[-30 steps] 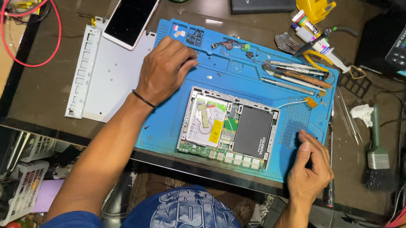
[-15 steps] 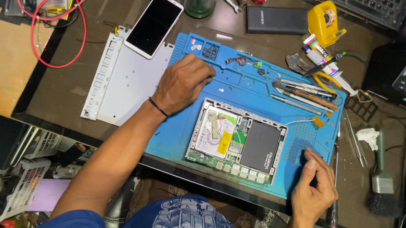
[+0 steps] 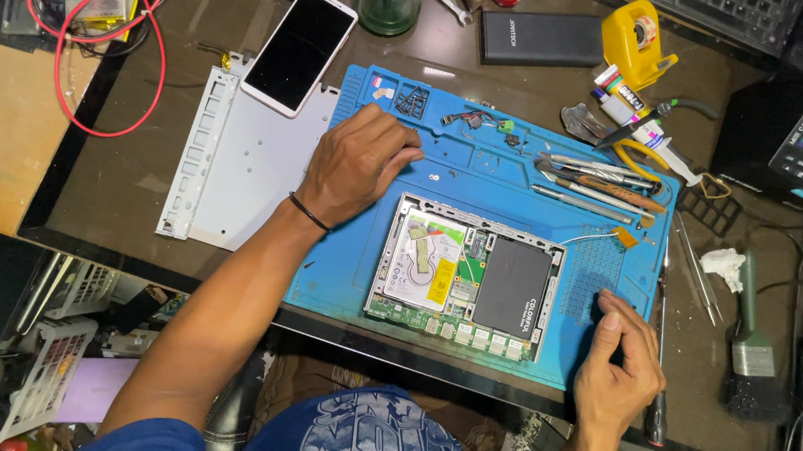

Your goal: The person works on a disassembled electronic device on a blue mat, handling a hard drive and a solid-state drive. They place the hard drive onto the circuit board, then remove it and place a solid-state drive in its place, adjusting the components with their hands.

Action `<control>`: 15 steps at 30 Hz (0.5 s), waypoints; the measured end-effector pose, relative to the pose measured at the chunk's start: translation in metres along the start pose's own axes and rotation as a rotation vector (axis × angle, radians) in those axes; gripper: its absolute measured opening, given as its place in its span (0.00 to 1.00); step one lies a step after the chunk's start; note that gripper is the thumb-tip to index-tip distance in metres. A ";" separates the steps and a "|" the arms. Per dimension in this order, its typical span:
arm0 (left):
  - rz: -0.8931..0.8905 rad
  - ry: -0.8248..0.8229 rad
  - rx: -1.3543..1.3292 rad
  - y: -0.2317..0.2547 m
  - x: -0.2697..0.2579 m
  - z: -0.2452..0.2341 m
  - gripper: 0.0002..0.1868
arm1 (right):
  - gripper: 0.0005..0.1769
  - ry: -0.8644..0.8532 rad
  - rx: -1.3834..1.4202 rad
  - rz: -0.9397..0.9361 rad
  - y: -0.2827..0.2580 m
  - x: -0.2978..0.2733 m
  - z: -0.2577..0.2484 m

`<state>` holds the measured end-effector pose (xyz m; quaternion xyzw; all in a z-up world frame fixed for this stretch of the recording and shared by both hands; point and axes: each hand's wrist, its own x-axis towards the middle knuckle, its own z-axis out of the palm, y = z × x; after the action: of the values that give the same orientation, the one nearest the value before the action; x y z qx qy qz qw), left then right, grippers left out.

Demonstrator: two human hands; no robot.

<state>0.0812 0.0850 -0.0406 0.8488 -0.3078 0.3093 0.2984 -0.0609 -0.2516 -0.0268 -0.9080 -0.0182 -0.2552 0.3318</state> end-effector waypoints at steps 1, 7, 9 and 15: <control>0.001 0.001 0.000 -0.001 -0.001 0.001 0.07 | 0.18 0.001 0.000 -0.001 0.001 0.000 0.000; -0.013 -0.025 0.031 -0.004 -0.004 0.004 0.10 | 0.17 -0.012 -0.013 -0.011 0.005 -0.001 0.000; -0.021 -0.036 0.018 -0.004 -0.005 0.004 0.10 | 0.17 -0.008 -0.012 0.022 0.000 -0.001 0.000; 0.010 -0.038 -0.028 -0.001 -0.001 -0.001 0.05 | 0.16 -0.005 -0.001 0.005 0.003 -0.001 0.000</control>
<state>0.0810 0.0865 -0.0413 0.8488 -0.3220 0.2903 0.3027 -0.0608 -0.2540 -0.0294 -0.9088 -0.0165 -0.2522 0.3319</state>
